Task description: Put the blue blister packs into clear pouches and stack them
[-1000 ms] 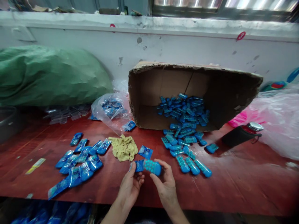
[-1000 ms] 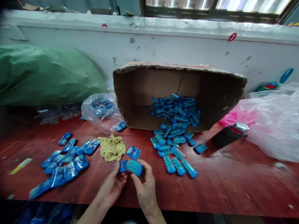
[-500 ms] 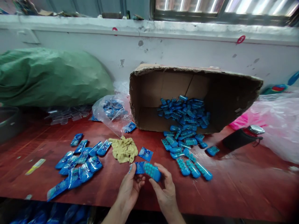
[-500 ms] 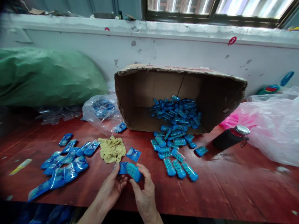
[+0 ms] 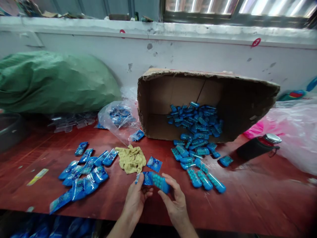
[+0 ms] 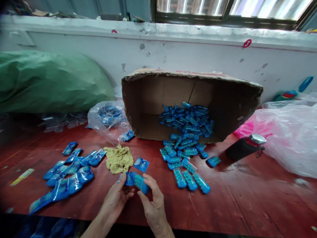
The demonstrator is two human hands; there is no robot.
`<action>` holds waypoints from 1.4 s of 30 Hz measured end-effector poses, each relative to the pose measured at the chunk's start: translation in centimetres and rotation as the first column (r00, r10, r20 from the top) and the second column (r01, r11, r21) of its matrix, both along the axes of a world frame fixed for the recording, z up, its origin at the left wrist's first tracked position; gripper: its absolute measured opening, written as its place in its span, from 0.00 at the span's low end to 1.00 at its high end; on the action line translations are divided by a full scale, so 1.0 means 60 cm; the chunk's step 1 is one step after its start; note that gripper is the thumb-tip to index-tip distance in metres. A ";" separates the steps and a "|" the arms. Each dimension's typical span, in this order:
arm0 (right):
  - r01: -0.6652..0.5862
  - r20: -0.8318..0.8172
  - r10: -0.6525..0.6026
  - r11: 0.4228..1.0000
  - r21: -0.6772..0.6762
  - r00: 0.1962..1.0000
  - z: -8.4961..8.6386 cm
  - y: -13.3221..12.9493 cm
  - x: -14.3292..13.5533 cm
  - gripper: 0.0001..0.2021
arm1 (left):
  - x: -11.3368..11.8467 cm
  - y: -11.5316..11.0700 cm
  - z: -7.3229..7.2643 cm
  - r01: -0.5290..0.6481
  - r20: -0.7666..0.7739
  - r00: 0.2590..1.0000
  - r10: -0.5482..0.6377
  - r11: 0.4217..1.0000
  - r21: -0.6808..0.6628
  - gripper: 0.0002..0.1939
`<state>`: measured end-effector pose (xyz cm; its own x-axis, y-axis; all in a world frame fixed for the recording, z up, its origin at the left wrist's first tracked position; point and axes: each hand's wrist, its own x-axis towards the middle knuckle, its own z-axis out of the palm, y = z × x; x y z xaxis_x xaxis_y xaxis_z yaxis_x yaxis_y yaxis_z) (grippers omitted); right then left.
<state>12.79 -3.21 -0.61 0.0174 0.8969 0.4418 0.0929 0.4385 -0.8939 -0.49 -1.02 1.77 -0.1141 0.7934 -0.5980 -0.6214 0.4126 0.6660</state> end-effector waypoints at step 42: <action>0.114 -0.129 -0.165 0.937 -0.331 0.978 -0.017 -0.004 -0.014 0.17 | 0.007 0.004 0.001 0.009 -0.101 0.995 0.001 0.995 0.099 0.13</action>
<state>11.96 -3.45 -1.60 0.1972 0.9737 0.1141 -0.0163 0.1196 -0.9927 -0.07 -0.78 1.83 -0.1667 0.8485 -0.5022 -0.5476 0.3439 0.7628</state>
